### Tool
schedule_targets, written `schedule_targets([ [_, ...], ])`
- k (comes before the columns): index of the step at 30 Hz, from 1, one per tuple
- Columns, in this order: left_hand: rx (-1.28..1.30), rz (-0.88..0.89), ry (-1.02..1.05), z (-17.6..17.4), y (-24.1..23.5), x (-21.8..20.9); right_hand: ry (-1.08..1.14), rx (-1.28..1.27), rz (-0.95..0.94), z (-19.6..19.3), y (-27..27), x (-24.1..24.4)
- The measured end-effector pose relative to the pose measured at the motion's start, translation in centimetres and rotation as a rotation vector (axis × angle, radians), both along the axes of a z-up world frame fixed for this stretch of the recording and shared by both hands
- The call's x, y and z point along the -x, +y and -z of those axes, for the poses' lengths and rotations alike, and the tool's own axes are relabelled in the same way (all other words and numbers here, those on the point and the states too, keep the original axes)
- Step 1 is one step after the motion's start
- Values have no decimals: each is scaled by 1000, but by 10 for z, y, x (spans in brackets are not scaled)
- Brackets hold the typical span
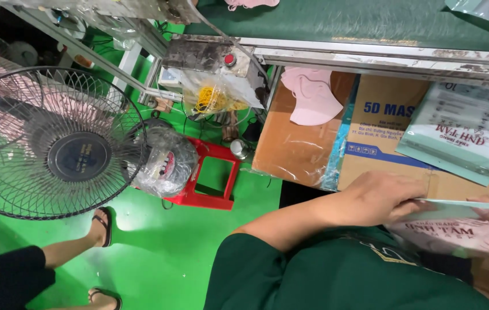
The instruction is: The person gathers pink face masks from a conveyor belt, aligns them into stacks, and places the stacks into plastic packaging bags by hand.
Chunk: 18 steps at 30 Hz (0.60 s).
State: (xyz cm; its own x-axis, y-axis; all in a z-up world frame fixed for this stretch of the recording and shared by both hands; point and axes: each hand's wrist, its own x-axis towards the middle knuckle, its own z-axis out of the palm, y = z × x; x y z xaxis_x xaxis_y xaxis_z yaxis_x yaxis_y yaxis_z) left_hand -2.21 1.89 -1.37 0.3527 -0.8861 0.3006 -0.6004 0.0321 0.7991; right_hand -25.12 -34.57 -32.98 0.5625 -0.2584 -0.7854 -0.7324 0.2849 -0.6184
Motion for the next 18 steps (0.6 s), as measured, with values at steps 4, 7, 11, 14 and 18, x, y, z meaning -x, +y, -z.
schedule_targets([
  [4, -4, 66, -8, 12, 7, -4, 142, -142, -12, 82, -45, 44],
  [7, -28, 67, -42, 8, 14, -4, 338, -350, 5, 179, -90, 42],
  [11, -37, 154, 3, -22, 22, -10, 20, -1, -32, 41, -30, 78],
  [14, -65, 154, 42, -24, 24, -10, -431, 455, -33, -186, 80, -27],
  [18, -162, -105, 216, -6, 24, -22, -872, 479, 370, -274, 94, -45],
])
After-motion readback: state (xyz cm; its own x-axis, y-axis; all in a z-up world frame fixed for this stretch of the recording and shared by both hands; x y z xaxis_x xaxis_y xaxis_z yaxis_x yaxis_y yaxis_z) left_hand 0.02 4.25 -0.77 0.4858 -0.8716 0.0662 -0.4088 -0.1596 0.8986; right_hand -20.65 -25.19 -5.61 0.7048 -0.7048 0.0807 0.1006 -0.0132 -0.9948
